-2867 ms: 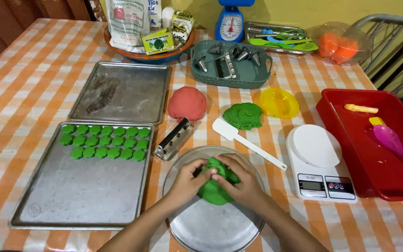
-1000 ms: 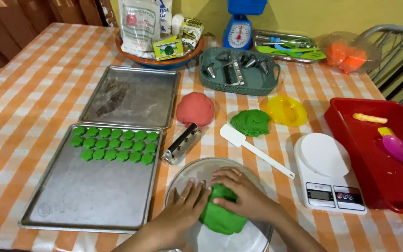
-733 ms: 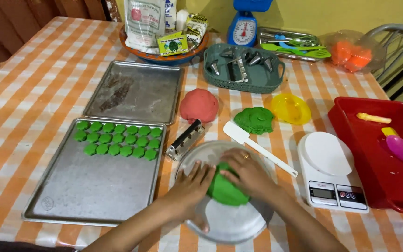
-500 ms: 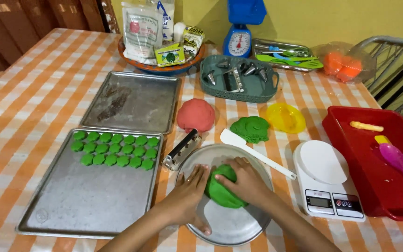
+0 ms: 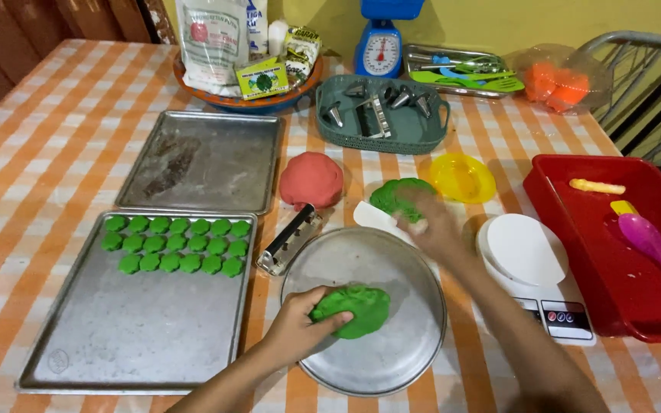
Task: Portioning green dough using a scraper and shaping it by hand before placing it on a baking tray.
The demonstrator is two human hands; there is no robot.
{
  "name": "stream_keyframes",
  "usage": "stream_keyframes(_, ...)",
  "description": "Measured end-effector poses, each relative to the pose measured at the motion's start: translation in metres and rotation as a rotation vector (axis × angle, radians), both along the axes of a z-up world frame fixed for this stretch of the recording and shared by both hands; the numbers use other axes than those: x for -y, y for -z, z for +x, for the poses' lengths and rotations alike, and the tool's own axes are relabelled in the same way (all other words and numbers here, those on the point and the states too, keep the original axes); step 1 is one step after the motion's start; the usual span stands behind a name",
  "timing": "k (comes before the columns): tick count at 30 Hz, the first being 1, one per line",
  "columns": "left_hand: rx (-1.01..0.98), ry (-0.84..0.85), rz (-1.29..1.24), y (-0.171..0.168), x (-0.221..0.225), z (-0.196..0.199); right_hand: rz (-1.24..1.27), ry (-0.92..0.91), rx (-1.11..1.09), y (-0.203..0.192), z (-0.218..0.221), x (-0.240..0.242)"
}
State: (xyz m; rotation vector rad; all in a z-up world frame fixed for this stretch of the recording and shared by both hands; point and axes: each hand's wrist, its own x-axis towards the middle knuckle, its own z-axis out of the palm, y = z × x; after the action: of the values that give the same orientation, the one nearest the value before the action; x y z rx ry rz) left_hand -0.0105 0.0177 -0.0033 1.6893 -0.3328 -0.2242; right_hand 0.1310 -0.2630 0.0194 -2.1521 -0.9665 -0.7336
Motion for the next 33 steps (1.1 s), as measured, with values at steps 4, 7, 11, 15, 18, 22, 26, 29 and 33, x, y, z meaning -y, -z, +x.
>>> stream_keyframes(4,0.057,-0.144,-0.115,0.011,-0.003,0.007,-0.378,0.64,-0.638,-0.007,0.064,0.061)
stream_keyframes(7,0.067,-0.219,-0.232,0.016,-0.007,0.012,-0.598,0.727,-0.653,0.007,0.088,0.093)
stream_keyframes(11,-0.037,-0.379,-0.324,0.011,-0.011,0.017,-0.654,0.713,-0.767,0.014,0.098,0.108)
stream_keyframes(15,-0.042,-0.47,-0.218,-0.002,-0.016,0.018,-0.656,0.738,-0.889,-0.012,0.083,0.087)
stream_keyframes(18,-0.048,-0.526,-0.355,-0.005,-0.017,0.019,-0.752,0.728,-0.828,0.008,0.097,0.098)
stream_keyframes(22,-0.053,-0.539,-0.369,-0.01,-0.019,0.02,-0.783,0.731,-0.86,-0.019,0.078,0.08)
stream_keyframes(26,0.028,-0.521,-0.372,-0.012,-0.019,0.018,-0.541,0.729,-0.785,-0.031,0.071,0.076)
stream_keyframes(29,0.043,-0.552,-0.37,-0.003,-0.02,0.019,-0.131,0.565,-0.84,-0.05,0.038,0.059)
stream_keyframes(33,0.031,-0.577,-0.38,0.004,-0.02,0.018,-0.687,0.278,0.052,0.023,-0.006,0.046)
